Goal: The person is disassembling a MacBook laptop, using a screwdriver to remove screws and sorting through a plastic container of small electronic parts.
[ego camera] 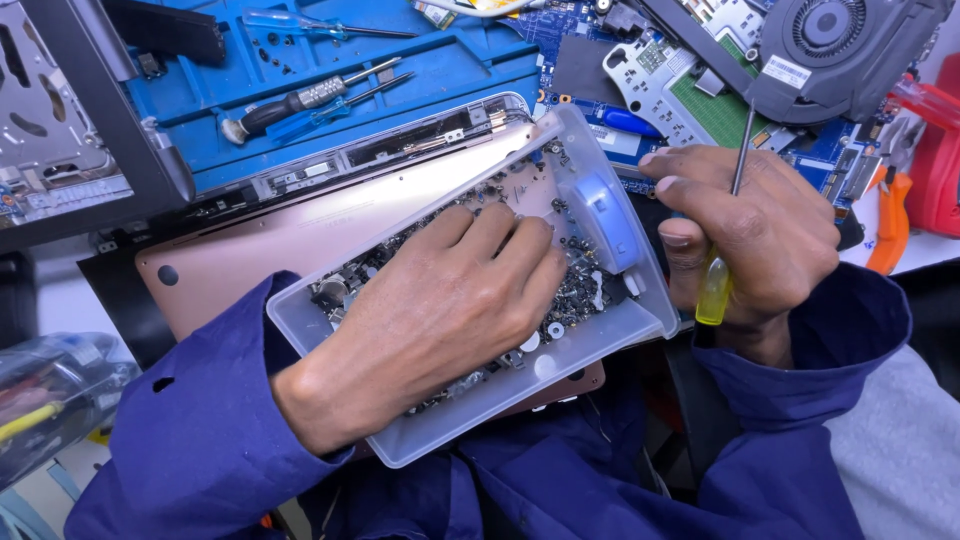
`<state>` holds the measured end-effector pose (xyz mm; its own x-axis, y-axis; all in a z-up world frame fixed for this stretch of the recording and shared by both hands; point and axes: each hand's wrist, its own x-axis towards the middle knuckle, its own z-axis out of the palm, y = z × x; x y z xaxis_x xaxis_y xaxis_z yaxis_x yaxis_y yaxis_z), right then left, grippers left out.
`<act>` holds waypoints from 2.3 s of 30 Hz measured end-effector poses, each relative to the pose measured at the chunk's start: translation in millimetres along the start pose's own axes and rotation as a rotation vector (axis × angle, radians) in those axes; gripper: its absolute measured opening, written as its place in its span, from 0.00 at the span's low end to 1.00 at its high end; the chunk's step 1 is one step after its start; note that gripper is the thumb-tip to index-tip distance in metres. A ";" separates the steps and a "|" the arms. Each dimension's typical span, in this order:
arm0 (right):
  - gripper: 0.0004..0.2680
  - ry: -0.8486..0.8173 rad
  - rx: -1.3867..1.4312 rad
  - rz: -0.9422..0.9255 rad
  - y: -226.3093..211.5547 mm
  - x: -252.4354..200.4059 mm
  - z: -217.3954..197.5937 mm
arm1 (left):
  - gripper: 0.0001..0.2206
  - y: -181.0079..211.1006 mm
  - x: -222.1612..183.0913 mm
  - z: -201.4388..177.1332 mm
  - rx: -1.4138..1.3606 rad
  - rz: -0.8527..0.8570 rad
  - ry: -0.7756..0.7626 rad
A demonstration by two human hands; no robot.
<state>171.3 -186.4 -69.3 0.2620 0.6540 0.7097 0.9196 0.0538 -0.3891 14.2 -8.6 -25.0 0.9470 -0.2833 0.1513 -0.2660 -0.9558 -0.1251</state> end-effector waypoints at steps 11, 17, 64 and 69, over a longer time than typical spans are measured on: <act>0.14 -0.002 0.008 -0.004 0.6 0.4 -0.4 | 0.08 -3.4 2.1 -3.6 -0.102 -0.017 -0.002; 0.13 0.001 -0.011 0.005 -6.2 9.6 -3.2 | 0.04 -17.3 5.9 -34.9 -1.368 -0.151 0.069; 0.13 -0.029 -0.020 -0.002 -3.0 3.0 -3.7 | 0.16 -4.1 1.9 -3.6 -0.524 -0.059 -0.074; 0.13 -0.028 -0.027 -0.001 -2.7 2.3 -3.5 | 0.17 -2.5 -0.1 1.3 -0.472 -0.051 -0.089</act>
<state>170.4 -187.7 -64.6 0.2528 0.6751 0.6931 0.9277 0.0343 -0.3718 15.0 -6.1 -26.0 0.9673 -0.2469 0.0581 -0.2516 -0.9054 0.3419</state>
